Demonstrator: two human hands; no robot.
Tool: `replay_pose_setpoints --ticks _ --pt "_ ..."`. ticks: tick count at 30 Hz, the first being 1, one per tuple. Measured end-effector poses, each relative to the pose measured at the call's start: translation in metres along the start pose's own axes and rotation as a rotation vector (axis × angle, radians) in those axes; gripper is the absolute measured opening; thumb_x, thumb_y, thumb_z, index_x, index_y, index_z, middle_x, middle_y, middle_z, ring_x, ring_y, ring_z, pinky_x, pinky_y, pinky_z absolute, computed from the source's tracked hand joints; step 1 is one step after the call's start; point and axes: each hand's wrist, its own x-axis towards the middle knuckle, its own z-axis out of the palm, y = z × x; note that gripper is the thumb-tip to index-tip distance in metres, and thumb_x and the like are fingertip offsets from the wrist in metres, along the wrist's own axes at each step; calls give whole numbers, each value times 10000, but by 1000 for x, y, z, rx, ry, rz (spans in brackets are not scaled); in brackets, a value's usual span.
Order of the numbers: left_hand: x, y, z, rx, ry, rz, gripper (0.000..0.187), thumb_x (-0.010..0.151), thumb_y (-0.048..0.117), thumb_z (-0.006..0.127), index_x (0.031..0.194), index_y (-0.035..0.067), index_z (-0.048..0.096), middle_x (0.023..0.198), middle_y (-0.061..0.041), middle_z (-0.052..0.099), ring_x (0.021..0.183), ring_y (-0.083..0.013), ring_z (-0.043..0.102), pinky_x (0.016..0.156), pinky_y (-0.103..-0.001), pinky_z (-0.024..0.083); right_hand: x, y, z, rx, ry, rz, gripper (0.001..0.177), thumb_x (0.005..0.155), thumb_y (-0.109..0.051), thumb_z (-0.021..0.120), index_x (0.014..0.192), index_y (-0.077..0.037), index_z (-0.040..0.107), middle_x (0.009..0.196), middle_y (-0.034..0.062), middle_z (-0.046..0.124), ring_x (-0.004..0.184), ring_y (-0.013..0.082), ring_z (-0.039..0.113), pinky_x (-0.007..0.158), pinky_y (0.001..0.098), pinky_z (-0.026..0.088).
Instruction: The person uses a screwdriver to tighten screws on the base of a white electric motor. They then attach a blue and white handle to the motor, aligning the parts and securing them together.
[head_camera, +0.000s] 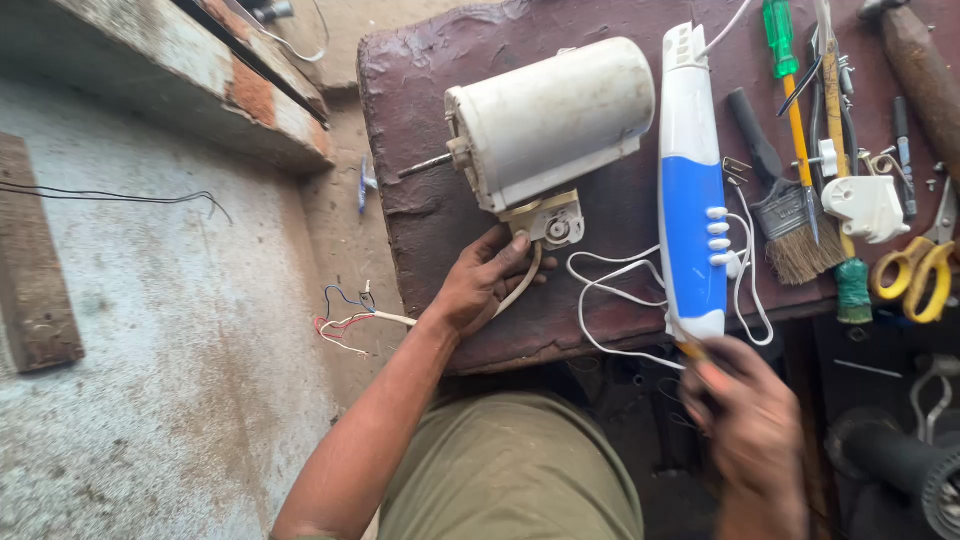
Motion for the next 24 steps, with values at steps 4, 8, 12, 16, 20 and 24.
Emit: replay_pose_setpoints --ticks 4,8,12,16,20,24 --pt "2 -2 -5 -52 -7 -26 423 1024 289 621 1359 36 571 1210 -113 686 1080 -232 714 905 -372 600 4 -47 107 -753 129 -543 263 1015 -130 683 1225 24 720 1016 150 774 845 261 727 744 339 568" --pt "5 -1 -6 -39 -32 -25 429 1018 298 605 1352 31 572 1213 -107 691 1061 -221 719 884 -361 603 4 -80 160 -947 167 -660 244 975 -99 699 1172 41 729 992 198 752 840 270 757 731 354 581" --pt "6 1 -10 -22 -73 -12 443 1031 306 610 1361 13 568 1219 -119 685 1072 -216 715 888 -352 612 4 -80 181 -1026 212 -653 228 984 -89 707 1160 54 728 1000 222 747 858 322 755 727 375 586" --pt "7 4 -8 -14 -57 -36 456 1017 301 613 1359 4 562 1222 -112 684 1057 -217 721 867 -347 613 5 -66 191 -1080 271 -670 215 991 -65 697 1158 67 722 983 232 746 852 343 752 738 399 588" --pt "6 6 -7 20 -59 -35 463 1017 302 609 1363 0 556 1219 -116 682 1047 -217 721 861 -342 613 7 -53 201 -989 294 -669 231 998 -50 680 1187 82 697 971 231 740 839 333 758 710 385 594" --pt "6 8 -7 46 -66 -32 468 1020 310 606 1366 0 556 1207 -130 677 1043 -220 723 857 -344 614 0 -59 202 -1039 306 -698 231 958 -39 703 1153 83 712 885 214 727 738 303 738 616 368 575"
